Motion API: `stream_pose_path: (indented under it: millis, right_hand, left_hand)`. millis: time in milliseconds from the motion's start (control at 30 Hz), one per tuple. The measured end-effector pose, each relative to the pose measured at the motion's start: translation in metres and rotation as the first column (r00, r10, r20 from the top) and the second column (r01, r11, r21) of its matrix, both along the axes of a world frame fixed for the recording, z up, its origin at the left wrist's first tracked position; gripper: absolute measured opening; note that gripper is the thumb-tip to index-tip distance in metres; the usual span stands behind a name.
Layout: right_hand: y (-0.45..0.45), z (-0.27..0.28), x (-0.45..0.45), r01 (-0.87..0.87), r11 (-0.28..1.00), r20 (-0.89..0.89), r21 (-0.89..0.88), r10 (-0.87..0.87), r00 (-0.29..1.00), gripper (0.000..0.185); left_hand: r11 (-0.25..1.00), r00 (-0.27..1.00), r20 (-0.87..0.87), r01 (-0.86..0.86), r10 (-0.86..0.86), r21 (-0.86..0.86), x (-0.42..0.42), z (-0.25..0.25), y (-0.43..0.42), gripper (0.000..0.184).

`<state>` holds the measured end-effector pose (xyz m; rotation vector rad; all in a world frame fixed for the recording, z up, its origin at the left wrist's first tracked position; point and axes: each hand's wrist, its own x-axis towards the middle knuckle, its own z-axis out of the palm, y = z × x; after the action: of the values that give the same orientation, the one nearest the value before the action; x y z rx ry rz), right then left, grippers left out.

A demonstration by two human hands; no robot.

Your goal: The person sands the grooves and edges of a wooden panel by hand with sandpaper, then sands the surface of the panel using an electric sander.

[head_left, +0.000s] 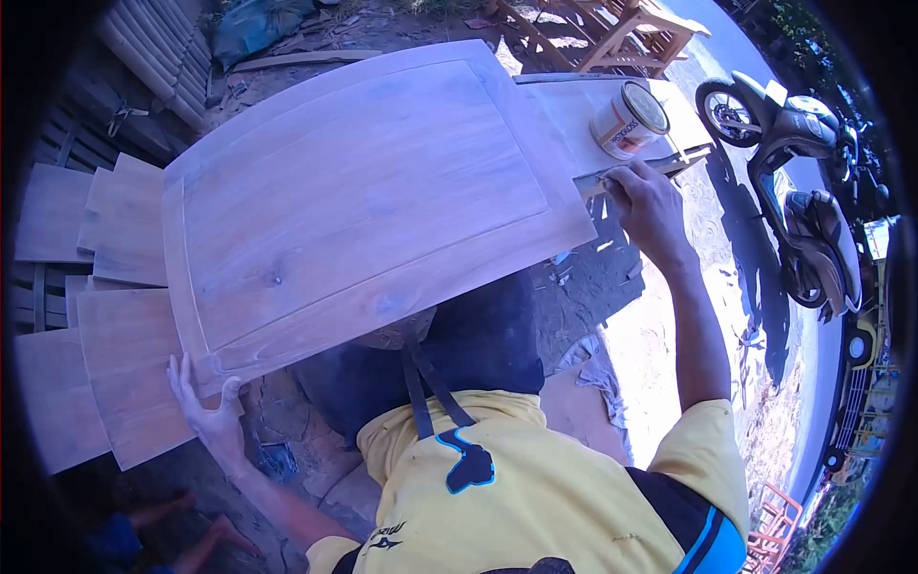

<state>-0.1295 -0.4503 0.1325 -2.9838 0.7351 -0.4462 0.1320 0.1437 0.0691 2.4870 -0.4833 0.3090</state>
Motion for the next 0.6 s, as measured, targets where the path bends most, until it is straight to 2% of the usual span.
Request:
stream_pose_path:
  millis: [33,67,100,133,167,200,267,333,467,500,567,600]
  right_hand:
    - [-0.002,-0.003,-0.01,0.094,0.983,0.203,0.157,-0.125,0.971,0.015]
    - [0.003,-0.008,-0.013,0.136,0.89,0.256,0.435,-0.266,0.929,0.019]
    - [0.018,-0.013,-0.009,0.211,0.806,0.214,0.553,-0.382,0.899,0.022]
    - [0.031,-0.02,-0.002,0.196,0.779,0.212,0.595,-0.388,0.897,0.023]
    - [0.04,-0.029,0.007,0.177,0.753,0.213,0.634,-0.39,0.896,0.023]
    - [0.046,-0.039,0.016,0.18,0.749,0.216,0.637,-0.398,0.892,0.023]
    - [0.056,-0.056,0.03,0.114,0.881,0.34,0.459,-0.293,0.893,0.021]
    - [0.064,-0.055,0.037,0.164,0.886,0.292,0.435,-0.311,0.905,0.019]
    - [0.068,-0.047,0.04,0.22,0.918,0.173,0.329,-0.288,0.942,0.016]
    - [0.069,-0.047,0.041,0.222,0.921,0.167,0.319,-0.285,0.944,0.016]
    - [0.07,-0.051,0.049,0.243,0.923,0.164,0.299,-0.301,0.94,0.015]
    - [0.066,-0.055,0.056,0.244,0.924,0.155,0.295,-0.298,0.942,0.015]
  left_hand:
    - [0.999,0.999,0.027,0.036,-0.036,0.003,0.006,0.014,-0.009,0.097]
    - [0.998,0.998,0.03,0.055,-0.055,0.015,0.016,0.022,-0.024,0.097]
    - [0.982,0.98,0.067,0.189,-0.187,-0.015,0.026,0.037,-0.056,0.094]
    - [0.947,0.944,0.108,0.318,-0.312,-0.045,0.035,0.048,-0.091,0.091]
    - [0.911,0.907,0.087,0.413,-0.412,0.009,0.041,0.057,-0.127,0.09]
    - [0.863,0.861,0.061,0.502,-0.505,0.059,0.048,0.064,-0.163,0.089]
    - [0.769,0.783,0.068,0.586,-0.619,0.256,0.072,0.068,-0.228,0.091]
    - [0.727,0.738,0.044,0.649,-0.673,0.225,0.118,0.043,-0.29,0.091]
    - [0.822,0.854,0.092,0.456,-0.512,0.342,0.223,-0.018,-0.387,0.088]
    - [0.825,0.855,0.089,0.458,-0.51,0.33,0.225,-0.014,-0.4,0.088]
    - [0.822,0.927,-0.072,0.36,-0.367,0.442,0.221,0.004,-0.421,0.097]
    - [0.823,0.927,-0.081,0.362,-0.365,0.437,0.224,0.003,-0.422,0.097]
